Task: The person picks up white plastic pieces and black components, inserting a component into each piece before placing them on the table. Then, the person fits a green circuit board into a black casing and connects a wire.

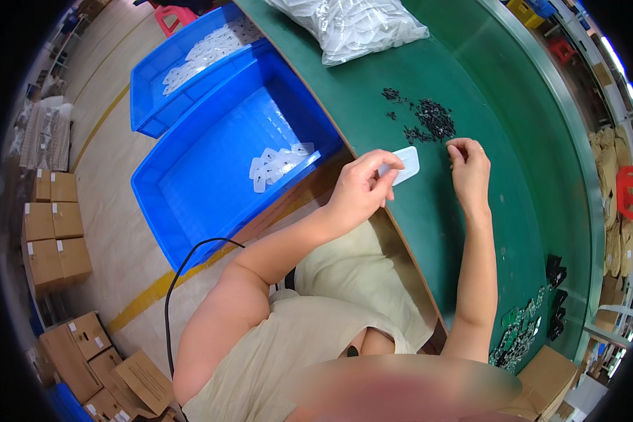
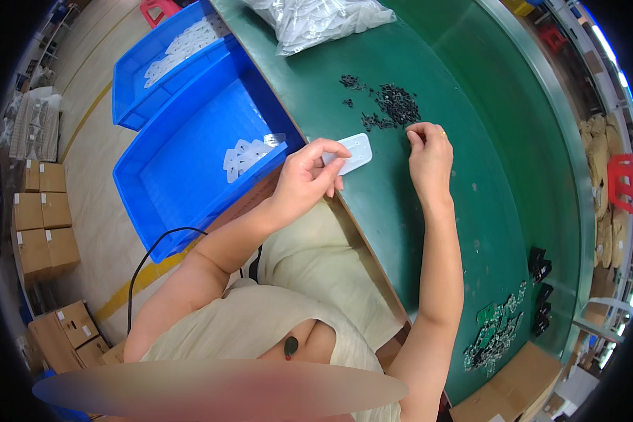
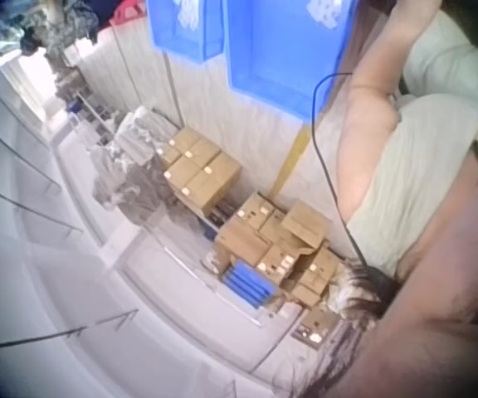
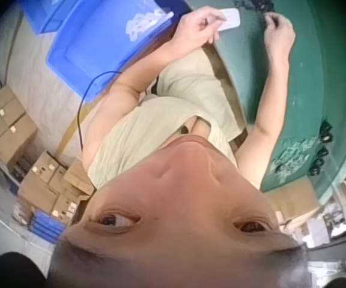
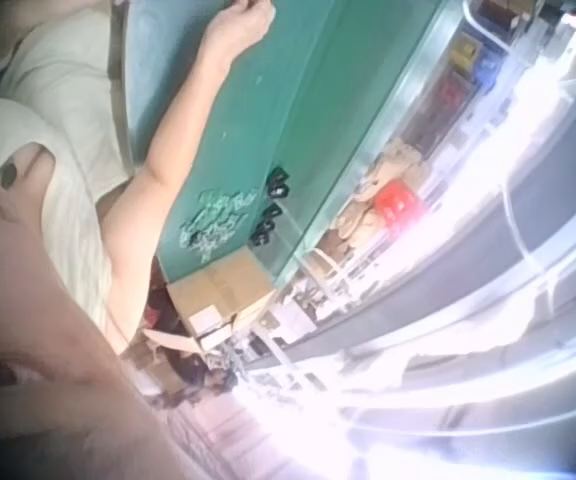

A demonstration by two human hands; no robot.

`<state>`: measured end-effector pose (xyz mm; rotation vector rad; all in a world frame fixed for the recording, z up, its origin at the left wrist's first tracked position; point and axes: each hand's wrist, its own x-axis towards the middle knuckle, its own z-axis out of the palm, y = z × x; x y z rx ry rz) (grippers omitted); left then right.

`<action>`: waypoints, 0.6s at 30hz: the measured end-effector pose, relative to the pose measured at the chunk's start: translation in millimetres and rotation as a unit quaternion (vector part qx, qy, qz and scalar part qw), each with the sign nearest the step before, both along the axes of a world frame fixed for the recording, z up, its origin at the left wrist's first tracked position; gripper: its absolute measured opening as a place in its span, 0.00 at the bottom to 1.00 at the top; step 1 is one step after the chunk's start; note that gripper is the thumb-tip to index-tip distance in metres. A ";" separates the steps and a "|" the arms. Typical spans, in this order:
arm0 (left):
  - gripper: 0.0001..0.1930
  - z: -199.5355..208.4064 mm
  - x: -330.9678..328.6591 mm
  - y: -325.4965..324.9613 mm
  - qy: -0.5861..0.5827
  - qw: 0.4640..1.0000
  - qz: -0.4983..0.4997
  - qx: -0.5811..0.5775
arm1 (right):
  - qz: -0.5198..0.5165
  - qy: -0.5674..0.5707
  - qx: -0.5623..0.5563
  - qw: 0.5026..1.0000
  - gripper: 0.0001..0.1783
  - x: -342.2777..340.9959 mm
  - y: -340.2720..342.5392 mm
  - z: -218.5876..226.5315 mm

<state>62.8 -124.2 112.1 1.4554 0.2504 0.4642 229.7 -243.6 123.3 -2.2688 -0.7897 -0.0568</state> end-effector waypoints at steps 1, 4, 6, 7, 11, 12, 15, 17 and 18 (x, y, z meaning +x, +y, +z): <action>0.05 2.9 4.4 -3.6 0.003 1.000 -0.008 -0.001 | -0.006 -0.002 0.000 1.000 0.03 -1.9 -6.4 1.6; 0.05 2.6 16.9 -15.1 -0.013 0.999 -0.022 0.034 | -0.057 0.024 0.010 0.998 0.03 -5.5 -27.0 4.4; 0.05 3.9 22.7 -21.3 -0.018 0.999 -0.029 0.042 | -0.060 0.033 0.000 0.998 0.05 -3.8 -38.9 0.2; 0.05 4.8 24.8 -24.2 -0.021 0.998 -0.024 0.051 | -0.069 0.027 -0.002 0.997 0.06 -3.7 -42.2 -1.5; 0.06 4.8 26.8 -30.0 -0.020 0.999 -0.029 0.036 | -0.076 0.064 0.080 0.992 0.09 -5.5 -50.6 -1.8; 0.06 6.9 27.7 -31.6 -0.018 0.999 -0.034 0.035 | -0.080 0.129 0.119 0.981 0.09 -5.3 -54.1 -0.4; 0.06 8.9 34.1 -37.9 -0.024 0.997 -0.050 0.053 | -0.100 0.261 0.183 0.943 0.07 -6.3 -65.8 7.2; 0.05 11.2 37.5 -42.8 -0.024 0.998 -0.034 0.049 | -0.087 0.337 0.242 0.905 0.06 -7.7 -72.4 9.4; 0.05 11.9 40.0 -44.4 -0.025 0.997 -0.042 0.051 | -0.093 0.334 0.247 0.905 0.06 -8.0 -75.0 9.5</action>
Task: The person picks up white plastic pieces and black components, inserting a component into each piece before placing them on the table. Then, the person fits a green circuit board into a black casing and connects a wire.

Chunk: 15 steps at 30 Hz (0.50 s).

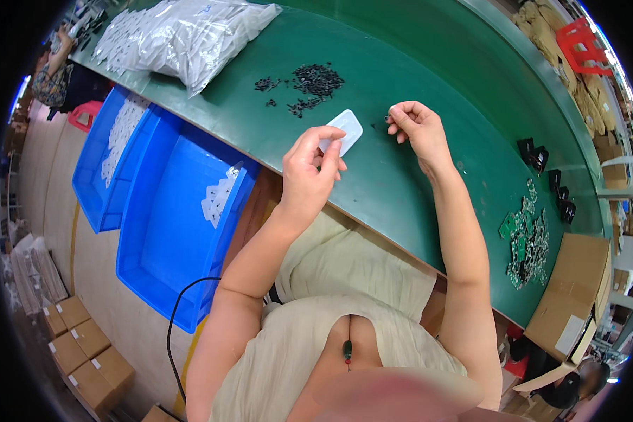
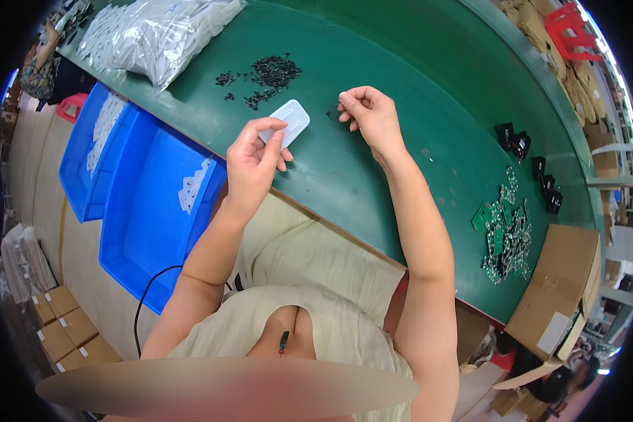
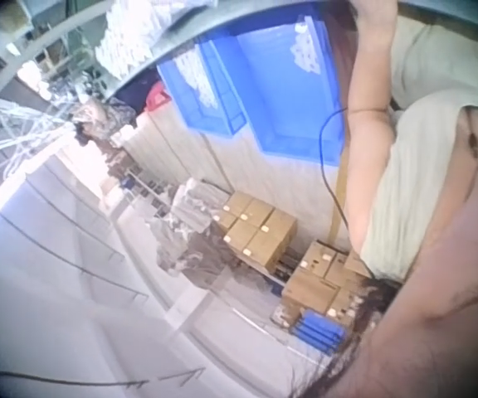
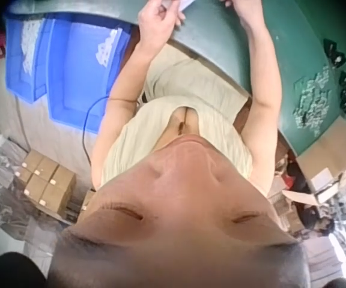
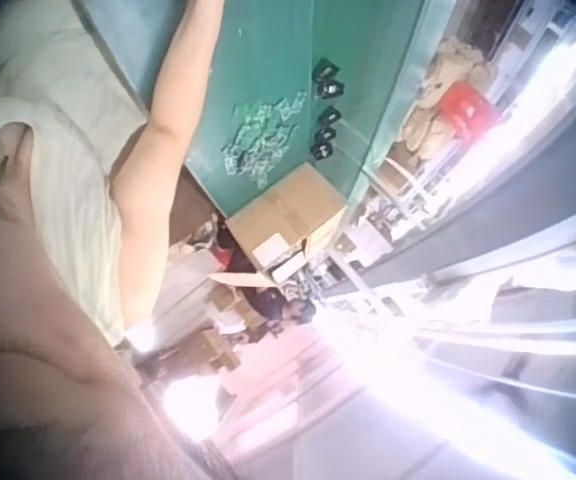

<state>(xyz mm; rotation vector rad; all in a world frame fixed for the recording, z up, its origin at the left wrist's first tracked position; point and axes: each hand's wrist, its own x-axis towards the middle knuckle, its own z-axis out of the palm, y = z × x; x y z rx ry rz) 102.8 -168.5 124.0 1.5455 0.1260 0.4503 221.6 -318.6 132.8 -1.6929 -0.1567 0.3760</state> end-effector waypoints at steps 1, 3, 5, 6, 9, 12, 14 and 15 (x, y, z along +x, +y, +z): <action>0.05 0.5 2.0 -2.0 0.003 1.000 0.000 0.012 | -0.008 -0.011 0.000 1.000 0.07 -1.0 -2.5 -0.1; 0.05 1.9 5.8 -6.3 0.004 1.000 -0.005 0.024 | -0.020 -0.022 0.001 1.000 0.08 -5.0 -6.3 1.6; 0.05 4.0 8.4 -11.0 -0.009 0.999 0.003 0.047 | -0.006 0.012 0.058 0.998 0.07 -14.9 -6.1 8.0; 0.05 4.8 9.1 -13.6 -0.010 0.999 0.002 0.048 | -0.007 0.011 0.059 0.998 0.07 -21.0 -5.0 11.2; 0.06 6.6 10.6 -22.1 -0.027 0.997 -0.004 0.074 | 0.011 0.020 0.109 0.994 0.08 -41.7 -1.1 18.0; 0.06 8.3 9.6 -26.0 -0.032 0.997 -0.016 0.075 | 0.002 0.008 0.141 0.990 0.07 -58.9 4.5 23.0; 0.05 8.2 8.6 -27.9 -0.026 0.998 -0.031 0.047 | -0.006 -0.003 0.140 0.990 0.06 -64.7 4.8 21.9; 0.05 8.6 7.9 -28.0 -0.026 0.998 -0.036 0.048 | -0.009 -0.033 0.142 0.989 0.06 -66.7 5.9 18.8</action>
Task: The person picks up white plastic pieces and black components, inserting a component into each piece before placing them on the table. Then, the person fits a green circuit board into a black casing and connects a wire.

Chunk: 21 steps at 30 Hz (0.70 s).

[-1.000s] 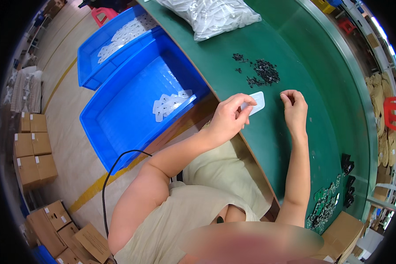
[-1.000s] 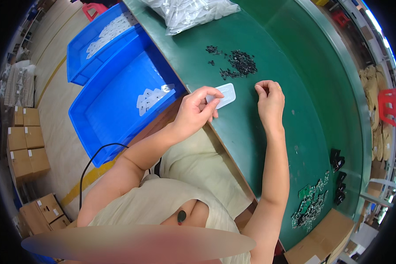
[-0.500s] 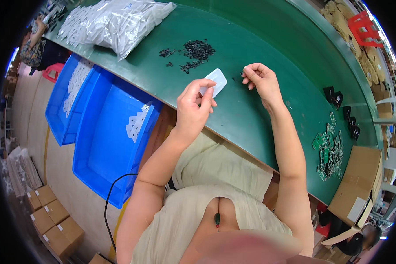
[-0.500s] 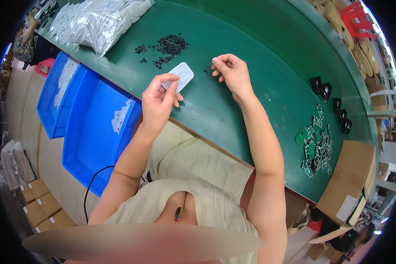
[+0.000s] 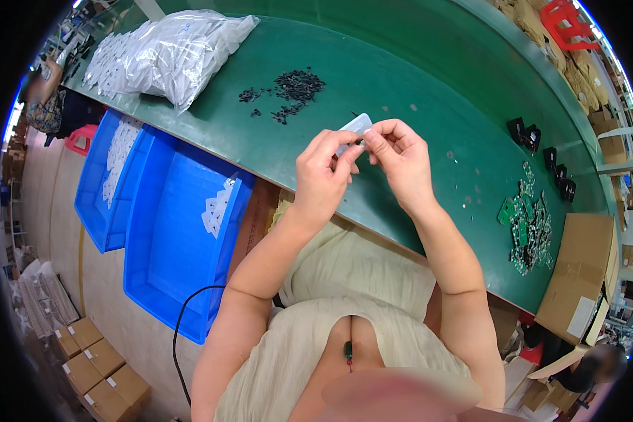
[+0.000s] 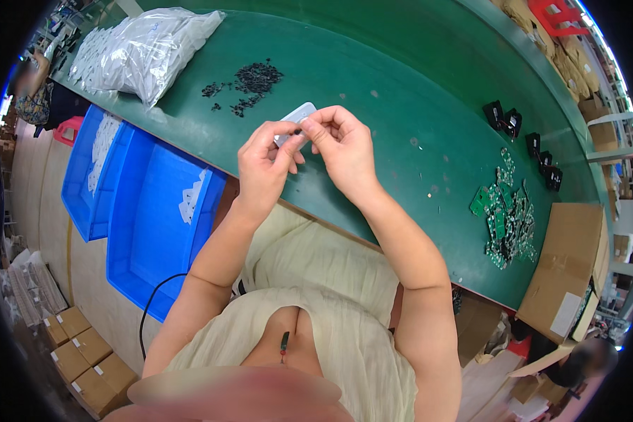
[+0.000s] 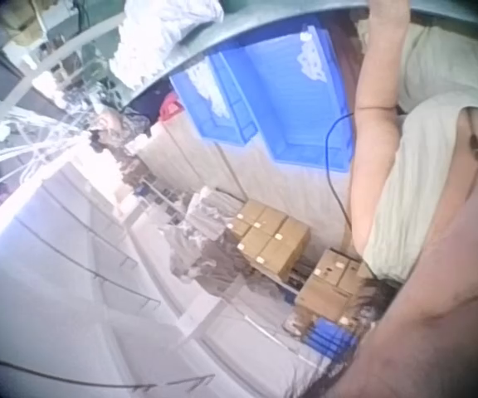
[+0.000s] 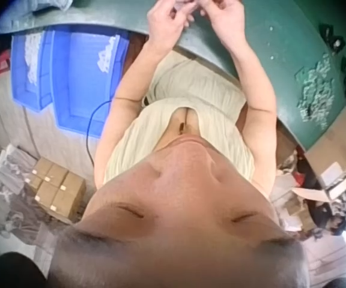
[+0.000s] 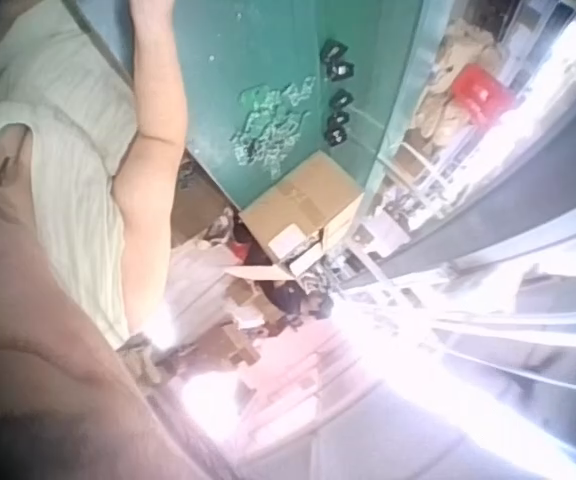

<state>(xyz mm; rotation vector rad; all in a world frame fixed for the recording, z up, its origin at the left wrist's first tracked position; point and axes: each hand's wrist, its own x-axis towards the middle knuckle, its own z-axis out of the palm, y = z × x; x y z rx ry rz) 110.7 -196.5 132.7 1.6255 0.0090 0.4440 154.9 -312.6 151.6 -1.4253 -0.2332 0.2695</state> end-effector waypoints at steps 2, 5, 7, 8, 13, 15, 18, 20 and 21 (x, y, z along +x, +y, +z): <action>0.04 1.4 -3.4 1.5 -0.003 1.000 -0.002 -0.009 | -0.005 -0.031 -0.021 0.999 0.05 -5.8 -0.8 2.3; 0.04 1.6 -9.2 5.9 0.020 0.999 -0.010 -0.042 | 0.001 -0.089 -0.031 0.996 0.04 -12.1 -1.8 -2.0; 0.05 0.8 -12.8 7.5 0.023 0.998 -0.029 -0.042 | -0.009 -0.139 -0.059 0.989 0.02 -16.3 -3.0 -2.0; 0.05 2.7 -14.6 6.7 0.028 0.995 -0.047 -0.081 | -0.020 -0.191 -0.100 0.976 0.02 -17.8 -3.9 0.7; 0.08 15.4 -20.3 3.8 0.026 0.969 -0.081 -0.231 | -0.033 -0.241 -0.180 0.953 0.03 -18.8 -10.7 11.4; 0.08 12.4 -19.7 7.3 0.052 0.966 -0.112 -0.227 | -0.032 -0.233 -0.194 0.953 0.05 -19.4 -13.1 13.5; 0.07 12.1 -22.4 9.1 0.074 0.968 -0.107 -0.215 | -0.028 -0.238 -0.207 0.949 0.05 -20.2 -11.6 16.6; 0.06 11.7 -24.8 8.6 0.068 0.969 -0.103 -0.215 | -0.025 -0.239 -0.210 0.948 0.06 -20.5 -10.0 16.9; 0.05 11.2 -25.4 7.9 0.061 0.969 -0.100 -0.216 | -0.026 -0.238 -0.204 0.949 0.06 -20.3 -9.1 16.8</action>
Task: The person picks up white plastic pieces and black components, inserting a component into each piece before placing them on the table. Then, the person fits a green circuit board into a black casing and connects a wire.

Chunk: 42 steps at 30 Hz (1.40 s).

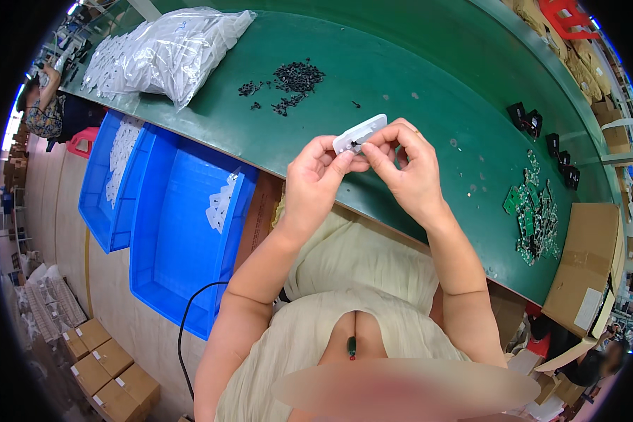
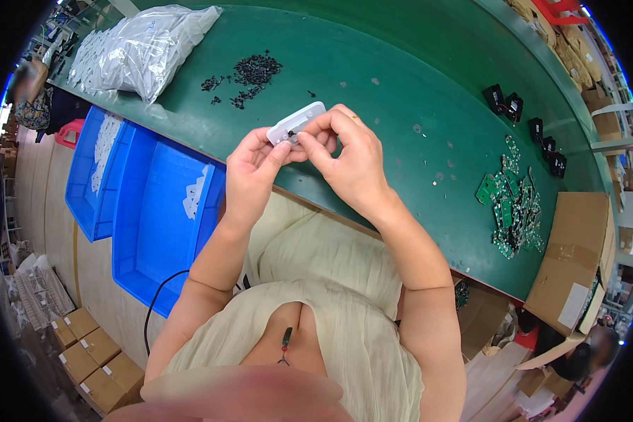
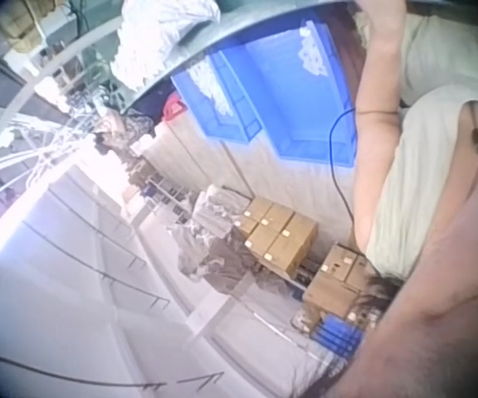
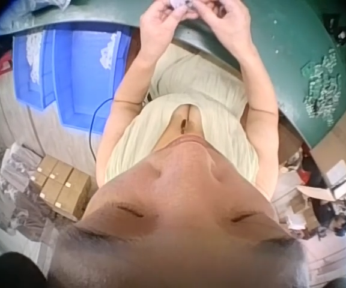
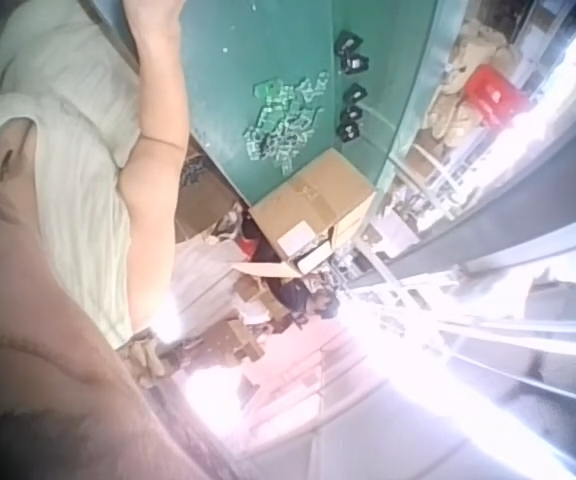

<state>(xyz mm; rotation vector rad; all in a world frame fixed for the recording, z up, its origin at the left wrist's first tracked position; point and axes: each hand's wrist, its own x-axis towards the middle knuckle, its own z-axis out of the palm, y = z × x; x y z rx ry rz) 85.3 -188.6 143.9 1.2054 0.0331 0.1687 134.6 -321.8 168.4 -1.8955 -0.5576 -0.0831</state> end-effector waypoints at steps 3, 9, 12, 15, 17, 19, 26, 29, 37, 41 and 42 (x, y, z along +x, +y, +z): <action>0.04 -3.2 -2.0 -2.1 -0.052 0.999 0.010 0.007 | 0.008 0.034 0.011 0.999 0.06 -0.3 1.5 -1.5; 0.02 -14.1 -3.5 1.1 -0.107 0.984 0.072 0.125 | 0.035 0.150 0.028 0.988 0.07 -1.8 4.4 -7.8; 0.02 -9.5 -7.4 4.0 -0.078 0.994 0.061 0.053 | 0.026 0.113 0.060 0.991 0.08 -3.0 4.0 -11.6; 0.02 -4.8 -8.5 9.6 -0.052 0.997 0.045 0.043 | -0.023 0.051 0.121 0.991 0.11 -2.2 1.6 -3.4; 0.02 -3.9 -8.8 7.8 -0.043 0.998 0.025 0.037 | 0.002 -0.006 0.037 0.999 0.13 0.7 -4.7 -0.7; 0.02 -2.6 -9.4 5.2 -0.022 0.999 -0.001 0.040 | 0.060 -0.043 0.005 0.997 0.15 6.6 -7.4 -13.9; 0.05 -6.0 -23.8 13.7 0.021 0.997 0.017 0.069 | 0.119 0.113 -0.056 0.985 0.14 3.7 -1.4 -1.9; 0.06 -8.6 -26.2 16.6 0.005 0.997 -0.005 0.079 | 0.079 0.075 -0.041 0.993 0.14 -5.7 1.6 -2.8; 0.16 -15.3 -38.8 45.6 0.037 0.996 0.061 0.053 | 0.152 0.127 0.056 0.979 0.18 -21.4 19.2 -28.6; 0.15 -50.9 -48.3 132.5 0.038 0.968 0.243 0.053 | 0.154 0.149 0.139 0.967 0.21 -10.6 -3.4 -21.5; 0.14 -66.7 -56.1 165.0 0.057 0.951 0.296 0.065 | 0.091 0.122 0.134 0.979 0.18 -4.5 -13.3 -24.5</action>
